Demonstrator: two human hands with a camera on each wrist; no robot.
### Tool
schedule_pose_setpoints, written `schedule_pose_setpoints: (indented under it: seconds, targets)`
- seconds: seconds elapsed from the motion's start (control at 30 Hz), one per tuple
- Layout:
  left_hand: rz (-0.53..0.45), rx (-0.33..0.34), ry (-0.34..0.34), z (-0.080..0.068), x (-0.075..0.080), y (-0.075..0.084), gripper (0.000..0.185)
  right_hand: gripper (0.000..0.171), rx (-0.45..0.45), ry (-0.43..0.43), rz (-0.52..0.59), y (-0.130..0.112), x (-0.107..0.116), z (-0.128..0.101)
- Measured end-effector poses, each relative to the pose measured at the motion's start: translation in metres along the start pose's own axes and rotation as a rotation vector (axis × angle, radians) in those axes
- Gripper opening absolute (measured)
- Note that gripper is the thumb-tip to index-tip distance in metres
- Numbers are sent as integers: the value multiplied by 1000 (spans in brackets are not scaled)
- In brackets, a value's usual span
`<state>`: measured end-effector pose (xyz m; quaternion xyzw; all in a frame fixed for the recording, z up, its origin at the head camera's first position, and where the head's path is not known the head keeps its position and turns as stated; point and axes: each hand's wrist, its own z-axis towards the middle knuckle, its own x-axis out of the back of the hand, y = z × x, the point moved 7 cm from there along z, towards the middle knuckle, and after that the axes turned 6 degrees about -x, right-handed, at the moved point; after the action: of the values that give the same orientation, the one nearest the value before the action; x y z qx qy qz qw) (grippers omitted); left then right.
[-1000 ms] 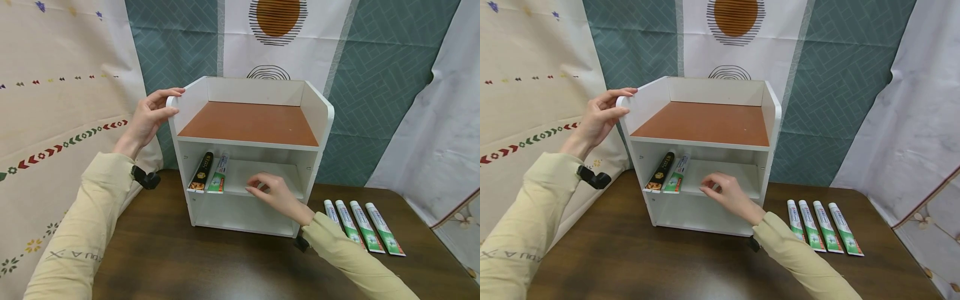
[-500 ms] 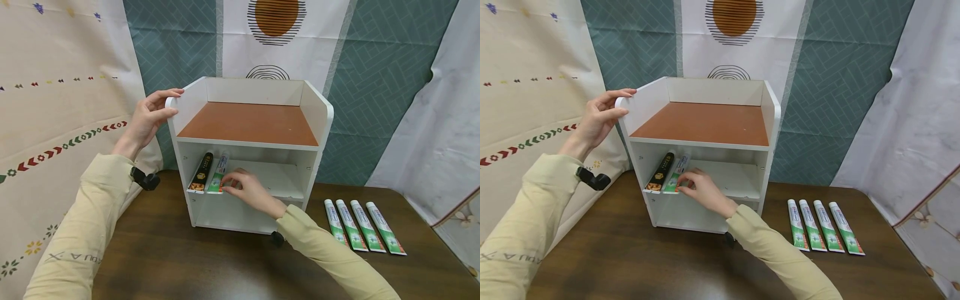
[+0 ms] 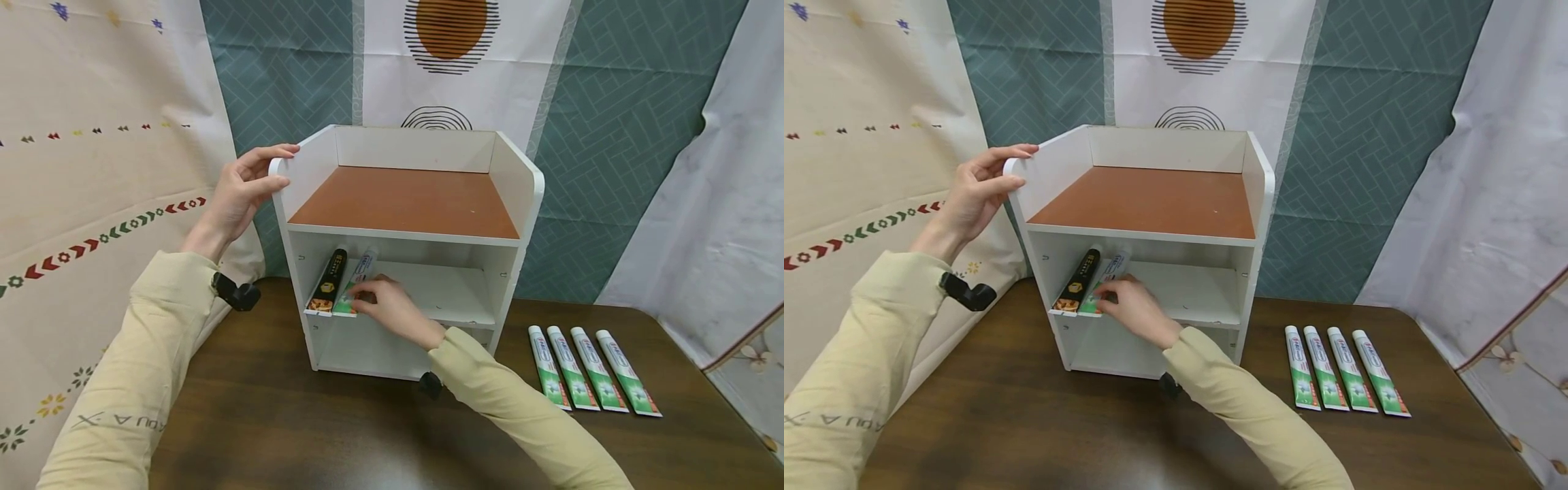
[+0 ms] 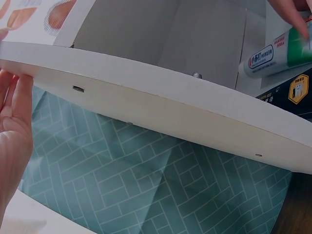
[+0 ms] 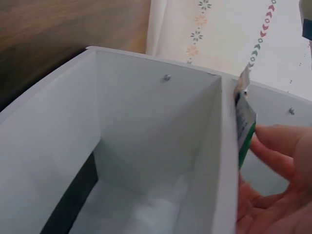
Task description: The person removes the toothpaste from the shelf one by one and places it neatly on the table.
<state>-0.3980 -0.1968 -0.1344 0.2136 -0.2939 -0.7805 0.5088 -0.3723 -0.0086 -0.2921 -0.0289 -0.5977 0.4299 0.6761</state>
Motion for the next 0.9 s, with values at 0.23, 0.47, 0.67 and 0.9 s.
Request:
schedule_pose_setpoints:
  seconds: [0.23, 0.47, 0.67, 0.9]
  targets:
    - [5, -1, 0, -1, 1, 0, 30, 25, -40, -50, -55, -13, -4, 9]
    - [13, 0, -3, -1, 1, 0, 30, 25, -155, -89, 53, -16, -7, 14]
    - [14, -4, 2, -1, 1, 1, 29, 20, -275, -114, 346, -8, -8, 17]
    - [22, 3, 1, -1, 1, 0, 29, 23, -378, -146, 505, 4, -1, 17]
